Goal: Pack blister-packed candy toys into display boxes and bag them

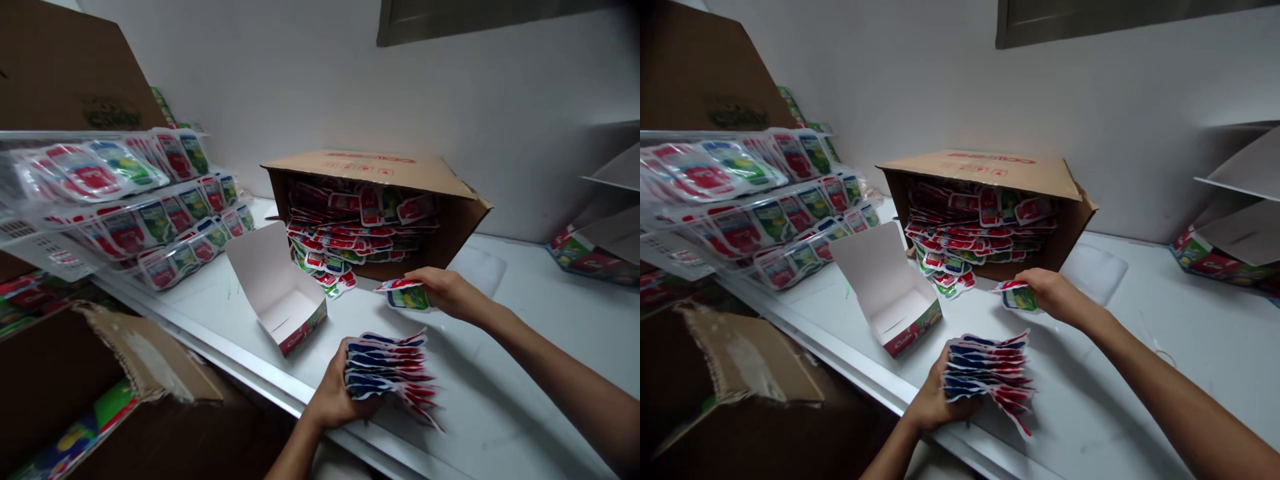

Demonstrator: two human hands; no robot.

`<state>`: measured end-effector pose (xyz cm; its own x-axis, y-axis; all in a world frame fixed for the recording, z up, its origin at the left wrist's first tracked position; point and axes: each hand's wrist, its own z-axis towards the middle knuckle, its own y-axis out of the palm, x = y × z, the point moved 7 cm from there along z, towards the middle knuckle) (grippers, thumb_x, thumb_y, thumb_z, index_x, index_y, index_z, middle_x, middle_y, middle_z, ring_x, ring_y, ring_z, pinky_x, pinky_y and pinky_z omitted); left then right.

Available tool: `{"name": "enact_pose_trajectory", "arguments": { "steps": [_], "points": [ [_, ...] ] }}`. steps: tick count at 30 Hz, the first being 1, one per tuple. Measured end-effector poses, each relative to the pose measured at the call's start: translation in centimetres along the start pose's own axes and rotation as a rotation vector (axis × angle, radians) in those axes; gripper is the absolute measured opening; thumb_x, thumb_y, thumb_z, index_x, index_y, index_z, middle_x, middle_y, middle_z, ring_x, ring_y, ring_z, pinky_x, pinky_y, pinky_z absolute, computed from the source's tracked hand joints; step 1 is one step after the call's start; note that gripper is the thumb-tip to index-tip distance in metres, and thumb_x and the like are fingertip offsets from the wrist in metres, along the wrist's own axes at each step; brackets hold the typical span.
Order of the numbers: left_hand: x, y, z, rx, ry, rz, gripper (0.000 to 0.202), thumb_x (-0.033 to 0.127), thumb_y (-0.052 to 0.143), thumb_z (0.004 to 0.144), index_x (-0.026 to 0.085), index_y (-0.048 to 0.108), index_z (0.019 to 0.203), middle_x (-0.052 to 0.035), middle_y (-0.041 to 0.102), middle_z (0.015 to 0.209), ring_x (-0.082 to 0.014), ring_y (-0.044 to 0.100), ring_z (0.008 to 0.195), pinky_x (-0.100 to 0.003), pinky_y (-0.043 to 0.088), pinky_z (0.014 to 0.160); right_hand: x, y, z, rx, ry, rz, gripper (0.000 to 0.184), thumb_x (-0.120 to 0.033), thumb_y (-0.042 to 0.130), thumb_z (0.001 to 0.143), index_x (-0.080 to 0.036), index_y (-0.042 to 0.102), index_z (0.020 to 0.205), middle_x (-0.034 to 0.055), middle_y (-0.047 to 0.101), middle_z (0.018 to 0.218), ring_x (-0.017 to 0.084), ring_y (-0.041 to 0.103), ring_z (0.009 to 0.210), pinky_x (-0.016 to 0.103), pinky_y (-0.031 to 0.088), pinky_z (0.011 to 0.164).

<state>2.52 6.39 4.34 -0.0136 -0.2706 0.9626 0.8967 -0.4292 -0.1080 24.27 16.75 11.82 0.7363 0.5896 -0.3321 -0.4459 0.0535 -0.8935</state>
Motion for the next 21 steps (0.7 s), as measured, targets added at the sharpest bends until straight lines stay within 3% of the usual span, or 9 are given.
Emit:
{"name": "enact_pose_trajectory", "arguments": {
  "steps": [2,5,9,12,14,15,18,21],
  "points": [
    [0.0,0.0,-0.1,0.002,0.014,0.011,0.071,0.011,0.075,0.059,0.021,0.046,0.123,-0.0087,0.062,0.121,-0.0294,0.06,0.111,-0.042,0.048,0.099,-2.5,1.1,0.3,-0.14,-0.124,-0.105,0.033,-0.009,0.04,0.088,-0.022,0.065,0.105,0.0089,0.067,0.106,0.022,0.061,0.098,0.032,0.047,0.083],
    [-0.2,0.1,-0.2,-0.005,0.011,0.017,0.071,0.013,0.075,0.06,0.022,0.044,0.123,-0.0062,0.062,0.116,-0.0276,0.061,0.105,-0.041,0.049,0.095,-5.5,2.6,0.6,-0.314,-0.177,-0.121,0.036,-0.004,0.038,0.086,-0.021,0.065,0.102,0.0086,0.067,0.099,0.02,0.06,0.089,0.028,0.044,0.075],
    [-0.7,0.3,-0.2,-0.029,0.012,0.014,0.073,0.017,0.075,0.062,0.023,0.04,0.127,-0.0058,0.06,0.115,-0.0257,0.062,0.102,-0.04,0.051,0.092,-7.8,3.2,0.3,-0.475,-0.125,0.061,0.018,-0.018,0.044,0.093,-0.02,0.059,0.101,0.0018,0.062,0.074,0.013,0.053,0.063,0.022,0.035,0.057],
    [-0.6,-0.1,-0.1,0.017,0.102,0.159,0.075,0.018,0.077,0.056,0.021,0.045,0.124,-0.0098,0.052,0.126,-0.0349,0.047,0.125,-0.051,0.036,0.109,-8.1,3.1,-0.1,-0.482,-0.032,0.141,0.01,-0.027,0.05,0.092,-0.019,0.056,0.093,-0.0028,0.052,0.062,0.011,0.043,0.053,0.022,0.028,0.05],
    [-0.5,-0.2,-0.2,0.032,0.155,0.243,0.077,0.018,0.079,0.053,0.022,0.047,0.123,-0.0096,0.05,0.13,-0.0389,0.037,0.134,-0.056,0.019,0.117,-8.6,3.3,-0.5,-0.482,-0.047,0.232,0.014,-0.03,0.049,0.093,-0.019,0.055,0.087,-0.0035,0.051,0.062,0.01,0.042,0.055,0.021,0.029,0.051],
    [-0.6,-0.2,-0.2,0.027,0.152,0.247,0.079,0.019,0.079,0.053,0.022,0.045,0.125,-0.0093,0.05,0.13,-0.0389,0.037,0.134,-0.057,0.017,0.117,-9.0,3.4,-0.7,-0.477,-0.064,0.295,0.018,-0.033,0.047,0.095,-0.019,0.055,0.087,-0.0035,0.051,0.064,0.01,0.042,0.056,0.021,0.03,0.053],
    [-1.4,-0.2,-0.5,0.02,0.065,0.151,0.09,0.02,0.079,0.057,0.024,0.033,0.134,-0.01,0.051,0.13,-0.0335,0.053,0.12,-0.049,0.039,0.108,-9.6,3.7,-1.1,-0.442,-0.072,0.455,0.027,-0.04,0.041,0.098,-0.018,0.056,0.091,-0.0042,0.051,0.066,0.009,0.042,0.058,0.02,0.033,0.055],
    [-1.4,-0.2,-0.6,0.034,0.004,0.079,0.113,0.018,0.079,0.058,0.029,0.007,0.145,-0.0082,0.053,0.132,-0.0277,0.059,0.111,-0.044,0.043,0.104,-9.6,4.0,-1.2,-0.41,-0.059,0.505,0.033,-0.045,0.041,0.098,-0.018,0.058,0.092,-0.0042,0.052,0.067,0.009,0.044,0.059,0.02,0.034,0.056]
  ]
}}
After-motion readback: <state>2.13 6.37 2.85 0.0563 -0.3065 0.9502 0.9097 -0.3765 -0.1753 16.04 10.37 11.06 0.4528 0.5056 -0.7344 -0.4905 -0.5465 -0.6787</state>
